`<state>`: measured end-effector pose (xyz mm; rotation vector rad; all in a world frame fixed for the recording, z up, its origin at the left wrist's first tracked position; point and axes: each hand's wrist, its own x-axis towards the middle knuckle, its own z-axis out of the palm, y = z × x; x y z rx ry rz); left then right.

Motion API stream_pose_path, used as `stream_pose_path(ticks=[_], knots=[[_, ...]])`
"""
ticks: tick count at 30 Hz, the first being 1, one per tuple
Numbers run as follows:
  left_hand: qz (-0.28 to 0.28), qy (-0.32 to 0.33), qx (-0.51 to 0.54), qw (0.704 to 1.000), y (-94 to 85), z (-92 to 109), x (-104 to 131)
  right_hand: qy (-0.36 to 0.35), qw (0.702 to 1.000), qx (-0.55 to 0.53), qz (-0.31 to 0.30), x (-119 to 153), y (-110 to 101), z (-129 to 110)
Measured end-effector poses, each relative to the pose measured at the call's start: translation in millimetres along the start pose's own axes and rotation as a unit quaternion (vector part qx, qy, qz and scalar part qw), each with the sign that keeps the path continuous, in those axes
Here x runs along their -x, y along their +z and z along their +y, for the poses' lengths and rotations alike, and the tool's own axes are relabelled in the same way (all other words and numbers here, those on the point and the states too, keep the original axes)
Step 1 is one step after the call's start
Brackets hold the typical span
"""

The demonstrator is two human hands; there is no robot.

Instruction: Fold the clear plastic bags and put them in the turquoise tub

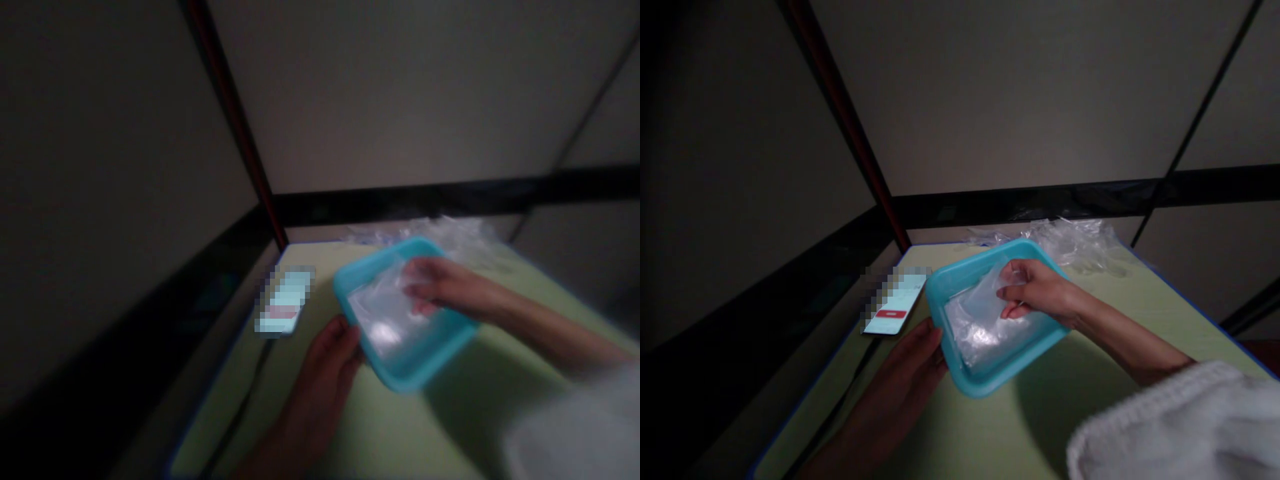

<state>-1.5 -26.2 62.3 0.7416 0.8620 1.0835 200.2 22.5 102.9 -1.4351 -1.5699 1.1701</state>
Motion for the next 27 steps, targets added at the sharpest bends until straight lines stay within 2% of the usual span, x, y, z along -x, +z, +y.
stream_pose_path(ticks=[3,6,9,12,15,17,20,22,24,27], knots=[[-0.010,0.008,0.009,1.000,1.7,-0.5,-0.5,0.025,0.999,-0.040,0.011,-7.6,6.7,2.1],[-0.015,0.012,0.019,1.000,3.1,-1.4,-2.0,0.013,1.000,-0.023,0.009,-12.9,12.6,2.2],[-0.021,0.010,0.026,0.999,3.8,-1.6,-2.7,-0.010,0.998,0.060,0.007,-16.6,17.4,4.1],[-0.026,0.007,0.031,0.999,3.9,-0.4,-1.5,-0.053,0.983,0.176,0.014,-19.1,21.8,9.7],[-0.019,0.006,0.027,0.999,3.6,1.5,0.8,-0.117,0.948,0.295,0.026,-17.6,26.7,14.8],[-0.017,0.004,0.025,1.000,3.2,2.3,2.1,-0.145,0.909,0.389,0.044,-13.3,30.0,14.5],[-0.013,0.001,0.025,1.000,2.2,1.9,2.4,-0.128,0.838,0.524,0.079,-4.1,34.5,7.0],[-0.011,0.002,0.026,1.000,1.5,1.0,2.0,-0.120,0.804,0.576,0.090,1.4,36.9,0.5],[-0.010,0.004,0.026,1.000,1.0,0.1,1.7,-0.139,0.787,0.595,0.090,4.7,38.5,-4.0],[-0.012,0.006,0.023,1.000,0.9,-0.1,2.5,-0.179,0.780,0.597,0.061,4.8,38.7,-4.3]])
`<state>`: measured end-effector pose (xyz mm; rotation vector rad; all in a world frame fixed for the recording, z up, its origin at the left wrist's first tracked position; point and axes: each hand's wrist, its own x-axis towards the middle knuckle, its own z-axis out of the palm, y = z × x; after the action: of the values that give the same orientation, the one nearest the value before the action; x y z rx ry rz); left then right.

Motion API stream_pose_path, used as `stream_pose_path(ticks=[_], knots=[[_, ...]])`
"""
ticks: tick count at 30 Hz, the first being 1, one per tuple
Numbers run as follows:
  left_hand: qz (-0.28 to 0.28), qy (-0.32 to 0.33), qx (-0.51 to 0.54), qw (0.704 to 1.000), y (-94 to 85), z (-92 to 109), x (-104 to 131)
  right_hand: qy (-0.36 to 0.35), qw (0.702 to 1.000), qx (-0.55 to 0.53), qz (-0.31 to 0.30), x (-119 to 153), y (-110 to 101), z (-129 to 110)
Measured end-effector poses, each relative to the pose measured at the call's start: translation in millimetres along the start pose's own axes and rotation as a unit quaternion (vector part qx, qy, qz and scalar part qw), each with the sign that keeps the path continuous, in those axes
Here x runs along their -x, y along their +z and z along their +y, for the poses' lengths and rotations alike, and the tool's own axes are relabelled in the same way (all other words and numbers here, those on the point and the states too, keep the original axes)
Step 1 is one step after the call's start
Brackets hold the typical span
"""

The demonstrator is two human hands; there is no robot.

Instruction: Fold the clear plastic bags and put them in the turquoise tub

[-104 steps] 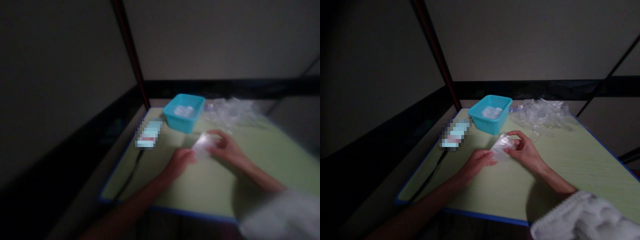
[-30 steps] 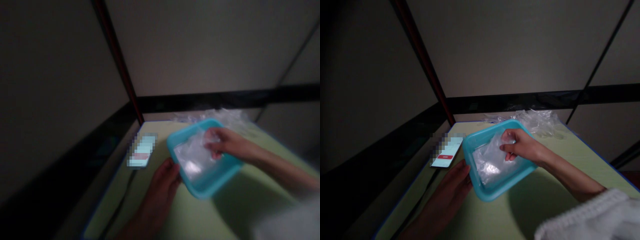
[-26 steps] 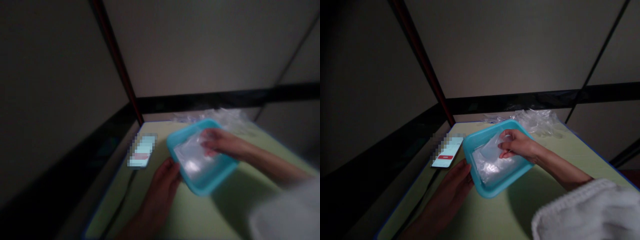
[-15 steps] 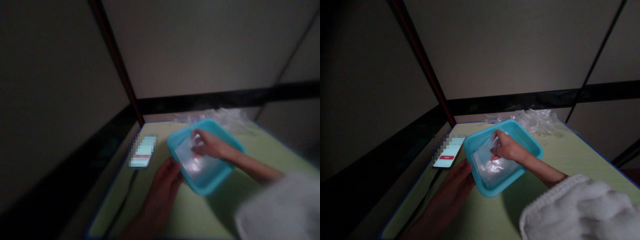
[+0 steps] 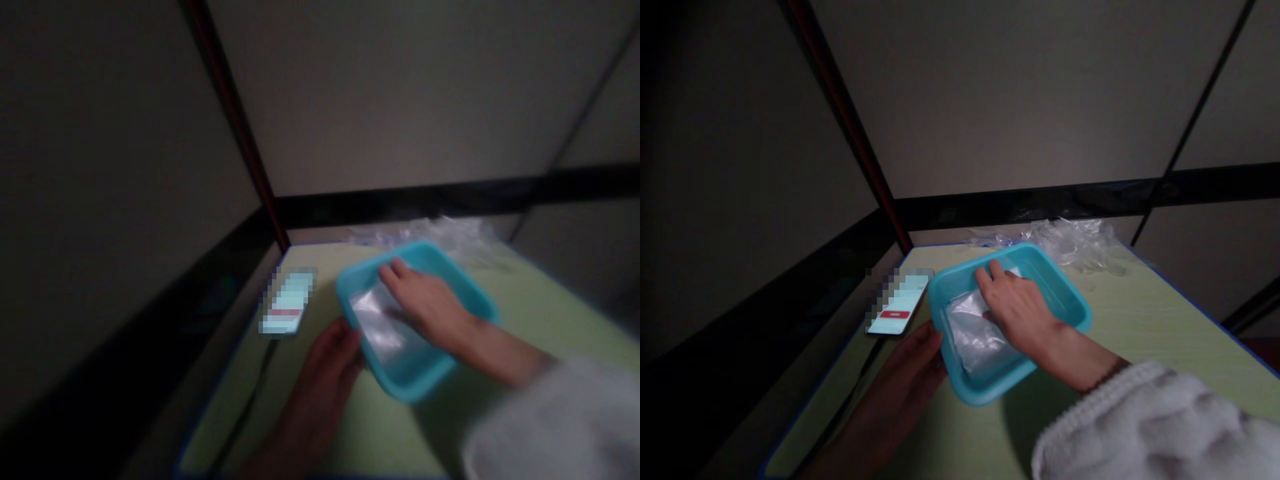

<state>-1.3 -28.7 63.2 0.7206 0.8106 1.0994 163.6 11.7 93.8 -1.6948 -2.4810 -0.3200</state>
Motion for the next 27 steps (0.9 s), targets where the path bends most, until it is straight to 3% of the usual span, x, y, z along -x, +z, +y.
stream_pose_path(ticks=[4,11,17,23,27], knots=[[-0.008,-0.005,-0.009,1.000,0.0,1.7,2.4,-0.088,0.992,-0.072,-0.047,-2.5,5.8,6.6],[-0.032,-0.005,-0.016,0.999,-2.7,2.2,3.4,-0.208,0.944,-0.224,-0.122,-2.7,1.4,20.3],[-0.045,-0.006,-0.018,0.999,-3.7,2.2,2.3,-0.204,0.949,-0.202,-0.128,0.0,1.0,14.7],[-0.036,-0.025,-0.004,0.999,-6.8,-0.4,-0.4,-0.119,0.957,-0.243,-0.104,1.7,3.6,2.0],[-0.036,-0.030,0.000,0.999,-9.2,-2.2,-1.8,-0.159,0.941,-0.279,-0.111,2.8,1.0,2.4]])
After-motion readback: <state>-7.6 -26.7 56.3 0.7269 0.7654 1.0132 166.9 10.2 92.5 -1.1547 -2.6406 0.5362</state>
